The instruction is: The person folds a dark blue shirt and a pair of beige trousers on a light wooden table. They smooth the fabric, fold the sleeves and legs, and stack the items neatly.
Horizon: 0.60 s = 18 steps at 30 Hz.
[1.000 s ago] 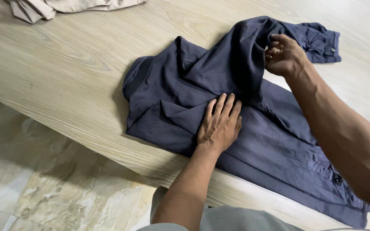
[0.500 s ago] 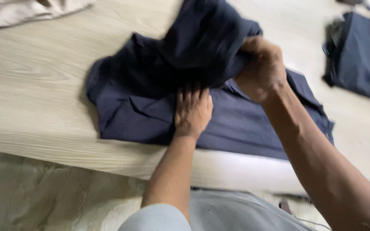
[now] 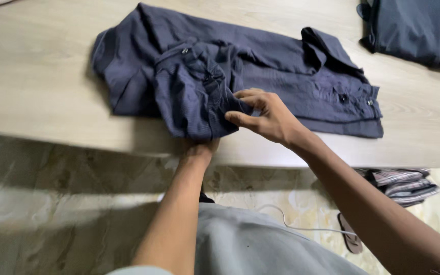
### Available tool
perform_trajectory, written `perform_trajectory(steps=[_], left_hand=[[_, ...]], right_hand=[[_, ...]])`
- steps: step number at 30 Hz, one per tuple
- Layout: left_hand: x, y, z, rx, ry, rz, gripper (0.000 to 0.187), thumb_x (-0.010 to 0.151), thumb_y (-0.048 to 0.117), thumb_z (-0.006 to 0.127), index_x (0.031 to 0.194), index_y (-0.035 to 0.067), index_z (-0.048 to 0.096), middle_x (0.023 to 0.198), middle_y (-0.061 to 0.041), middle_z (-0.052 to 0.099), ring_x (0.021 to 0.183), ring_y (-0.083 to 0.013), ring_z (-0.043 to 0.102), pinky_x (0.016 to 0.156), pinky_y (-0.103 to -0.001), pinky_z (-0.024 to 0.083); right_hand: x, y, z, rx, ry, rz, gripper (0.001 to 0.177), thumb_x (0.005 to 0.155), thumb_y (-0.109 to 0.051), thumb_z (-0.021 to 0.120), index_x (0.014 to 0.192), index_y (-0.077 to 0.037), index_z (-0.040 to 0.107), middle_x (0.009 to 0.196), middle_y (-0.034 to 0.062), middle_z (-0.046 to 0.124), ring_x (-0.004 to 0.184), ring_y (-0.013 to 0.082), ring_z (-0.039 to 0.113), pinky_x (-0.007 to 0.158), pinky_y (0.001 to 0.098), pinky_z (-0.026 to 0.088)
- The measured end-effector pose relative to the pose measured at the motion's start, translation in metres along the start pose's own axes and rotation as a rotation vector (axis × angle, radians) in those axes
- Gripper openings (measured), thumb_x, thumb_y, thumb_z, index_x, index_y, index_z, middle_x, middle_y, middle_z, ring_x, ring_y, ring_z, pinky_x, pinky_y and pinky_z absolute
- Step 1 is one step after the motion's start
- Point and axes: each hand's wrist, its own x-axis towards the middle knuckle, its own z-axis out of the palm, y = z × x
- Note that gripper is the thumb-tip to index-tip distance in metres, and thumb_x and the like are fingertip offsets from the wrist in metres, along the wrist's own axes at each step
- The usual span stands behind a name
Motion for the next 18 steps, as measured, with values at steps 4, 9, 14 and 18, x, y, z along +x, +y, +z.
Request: perform_trajectory(steps=[4, 9, 14, 18], left_hand=[[-0.073, 0.039, -0.033, 0.135, 0.056, 0.001, 0.039, 0.083, 0.015, 0.061, 0.119, 0.001, 0.069, 0.124, -0.023, 0.067, 0.117, -0.0442, 0.062, 0.104, -0.055, 0.047], [-0.094, 0.082, -0.072, 0.205, -0.014, -0.161, 0.016, 0.083, 0.007, 0.062, 0.09, 0.008, 0.077, 0.093, -0.018, 0.074, 0.09, -0.039, 0.068, 0.088, -0.05, 0.053], [-0.069, 0.123, -0.082, 0.086, 0.161, -0.015, 0.015, 0.083, 0.006, 0.06, 0.069, 0.009, 0.063, 0.073, -0.011, 0.065, 0.072, -0.035, 0.064, 0.067, -0.047, 0.049], [-0.017, 0.152, -0.057, 0.023, 0.176, 0.161, 0.016, 0.085, 0.004, 0.059, 0.07, 0.008, 0.061, 0.074, -0.009, 0.066, 0.073, -0.0326, 0.065, 0.069, -0.046, 0.048]], right_hand=[[-0.055, 0.021, 0.029, -0.454, 0.122, -0.321, 0.022, 0.087, -0.018, 0.079, 0.103, -0.003, 0.076, 0.141, 0.016, 0.059, 0.136, 0.0373, 0.052, 0.109, 0.0522, 0.04], [-0.112, 0.038, 0.059, -0.249, 0.098, -0.067, 0.045, 0.086, -0.016, 0.075, 0.128, -0.004, 0.064, 0.154, 0.0175, 0.045, 0.135, 0.0375, 0.049, 0.109, 0.0451, 0.044], [-0.139, 0.059, 0.055, 0.137, 0.166, 0.236, 0.05, 0.088, -0.018, 0.069, 0.137, -0.01, 0.059, 0.141, 0.0091, 0.058, 0.116, 0.0253, 0.062, 0.096, 0.0371, 0.052], [-0.134, 0.087, 0.03, 0.305, 0.291, 0.311, 0.034, 0.094, -0.017, 0.064, 0.126, -0.007, 0.069, 0.119, 0.0044, 0.074, 0.1, 0.0157, 0.071, 0.086, 0.0308, 0.057]])
